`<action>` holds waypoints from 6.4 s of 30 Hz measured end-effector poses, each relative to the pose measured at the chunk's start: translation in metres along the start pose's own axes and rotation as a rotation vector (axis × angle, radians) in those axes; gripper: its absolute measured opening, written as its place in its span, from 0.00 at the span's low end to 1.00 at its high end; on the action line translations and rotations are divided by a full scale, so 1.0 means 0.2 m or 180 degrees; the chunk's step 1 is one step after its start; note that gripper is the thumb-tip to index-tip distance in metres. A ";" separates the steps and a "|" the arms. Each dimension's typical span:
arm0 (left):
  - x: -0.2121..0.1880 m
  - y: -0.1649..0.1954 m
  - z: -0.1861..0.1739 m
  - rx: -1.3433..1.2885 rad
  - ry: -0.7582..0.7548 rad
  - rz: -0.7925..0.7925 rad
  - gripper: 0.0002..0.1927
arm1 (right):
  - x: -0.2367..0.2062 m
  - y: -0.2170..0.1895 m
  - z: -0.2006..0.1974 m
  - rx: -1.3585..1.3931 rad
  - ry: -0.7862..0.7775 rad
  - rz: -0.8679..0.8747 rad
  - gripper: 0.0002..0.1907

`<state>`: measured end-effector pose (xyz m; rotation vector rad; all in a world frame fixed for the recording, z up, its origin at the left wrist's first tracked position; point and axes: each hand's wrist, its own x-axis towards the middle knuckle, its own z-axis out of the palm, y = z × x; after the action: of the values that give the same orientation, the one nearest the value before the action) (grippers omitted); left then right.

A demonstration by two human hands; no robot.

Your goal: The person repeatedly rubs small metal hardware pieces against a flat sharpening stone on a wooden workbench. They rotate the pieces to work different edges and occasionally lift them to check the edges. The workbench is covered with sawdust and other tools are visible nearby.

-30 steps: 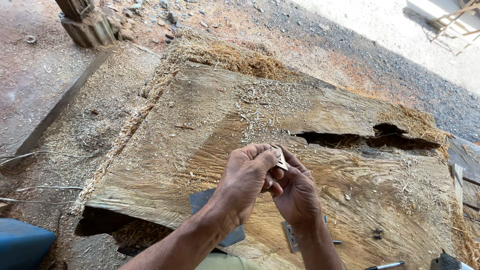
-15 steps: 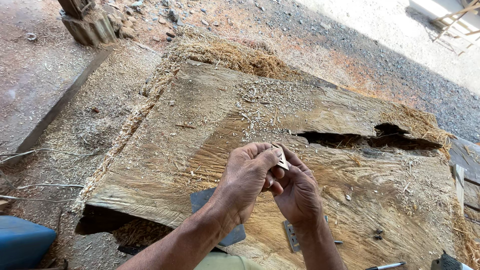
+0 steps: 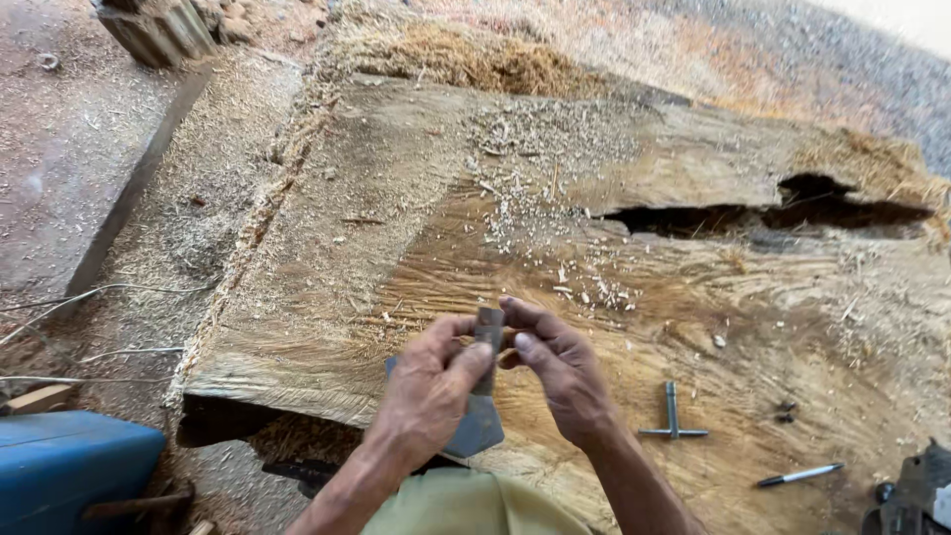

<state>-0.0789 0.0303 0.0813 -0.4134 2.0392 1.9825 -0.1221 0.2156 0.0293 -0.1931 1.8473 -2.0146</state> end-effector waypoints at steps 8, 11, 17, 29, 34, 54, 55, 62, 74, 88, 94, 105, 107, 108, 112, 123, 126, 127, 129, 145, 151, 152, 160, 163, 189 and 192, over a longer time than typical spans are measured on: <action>-0.07 -0.35 -0.04 0.2160 0.0491 0.0533 0.17 | -0.20 0.16 0.08 -0.2842 0.0003 -0.1161 0.17; -0.06 -0.43 0.00 0.2834 0.0629 0.1215 0.18 | -0.23 0.16 0.09 -0.3119 -0.0232 -0.1317 0.19; -0.04 -0.49 0.04 0.3567 0.0337 0.0804 0.28 | -0.25 0.17 0.07 -0.3536 -0.0414 -0.1778 0.23; -0.06 -0.41 0.06 0.3399 0.0663 0.0795 0.28 | -0.29 0.19 0.08 -0.4163 -0.0686 -0.1525 0.27; -0.03 -0.37 0.08 0.3682 0.0664 0.0880 0.27 | -0.30 0.17 0.09 -0.4245 -0.0738 -0.1377 0.29; -0.01 -0.45 0.06 0.3335 0.0844 0.1082 0.23 | -0.30 0.09 0.14 -0.4755 -0.1366 -0.0398 0.35; 0.01 -0.43 0.06 0.3222 0.0837 0.1068 0.23 | -0.30 0.09 0.14 -0.4817 -0.1377 -0.0313 0.36; 0.01 -0.40 0.06 0.3485 0.0800 0.1097 0.24 | -0.30 0.07 0.16 -0.4853 -0.1424 -0.0240 0.35; 0.01 -0.40 0.06 0.3594 0.0753 0.0867 0.29 | -0.29 0.10 0.14 -0.4795 -0.1440 -0.0329 0.36; 0.02 -0.50 0.03 0.3715 0.0822 0.1408 0.31 | -0.28 0.09 0.14 -0.4952 -0.1470 -0.0350 0.36; -0.01 -0.44 0.05 0.3715 0.0726 0.1298 0.31 | -0.29 0.09 0.15 -0.4854 -0.1461 -0.0249 0.38; 0.04 -0.50 -0.01 0.3393 0.0477 0.1359 0.31 | -0.29 0.11 0.13 -0.4710 -0.1456 -0.0192 0.38; 0.03 -0.50 0.00 0.3595 0.0278 0.1228 0.32 | -0.29 0.11 0.13 -0.4687 -0.1471 -0.0183 0.39; 0.03 -0.50 0.01 0.3626 0.0269 0.1171 0.31 | -0.29 0.11 0.13 -0.4686 -0.1459 -0.0184 0.39; 0.07 -0.46 0.01 0.3592 0.0258 0.0640 0.25 | -0.30 0.10 0.14 -0.4677 -0.1324 -0.0252 0.37; 0.03 -0.47 0.06 0.3586 0.0579 0.1333 0.28 | -0.29 0.10 0.13 -0.4698 -0.1498 -0.0152 0.40; 0.03 -0.46 0.06 0.3713 0.0363 0.1443 0.30 | -0.29 0.11 0.13 -0.4704 -0.1388 -0.0210 0.38; 0.03 -0.46 0.06 0.3738 0.0299 0.1382 0.29 | -0.30 0.11 0.13 -0.4711 -0.1370 -0.0257 0.37; 0.03 -0.46 0.06 0.3522 0.0568 0.1420 0.27 | -0.30 0.12 0.13 -0.4698 -0.1326 -0.0344 0.38; 0.02 -0.44 0.10 0.3853 0.0307 0.0990 0.33 | -0.30 0.11 0.12 -0.4754 -0.1431 -0.0296 0.36; 0.02 -0.45 0.10 0.3752 0.0622 0.1317 0.33 | -0.29 0.11 0.12 -0.4698 -0.1498 -0.0174 0.39; 0.03 -0.45 0.10 0.3756 0.0552 0.1274 0.32 | -0.29 0.10 0.12 -0.4757 -0.1497 -0.0142 0.38; 0.04 -0.46 0.09 0.3727 0.0594 0.1685 0.34 | -0.29 0.09 0.13 -0.4678 -0.1683 -0.0040 0.38; 0.04 -0.47 0.09 0.3643 0.0584 0.1313 0.30 | -0.29 0.11 0.13 -0.4736 -0.1529 -0.0175 0.34; 0.02 -0.50 0.06 0.3497 0.0572 0.1220 0.29 | -0.30 0.14 0.13 -0.4792 -0.1346 -0.0342 0.37; 0.01 -0.48 0.05 0.3342 0.0702 0.1174 0.29 | -0.30 0.14 0.14 -0.4727 -0.1429 -0.0198 0.37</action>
<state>-0.0442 0.0384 -0.0090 -0.0080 3.0718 0.7437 -0.0523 0.2114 0.0156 -0.9661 2.5360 -0.1748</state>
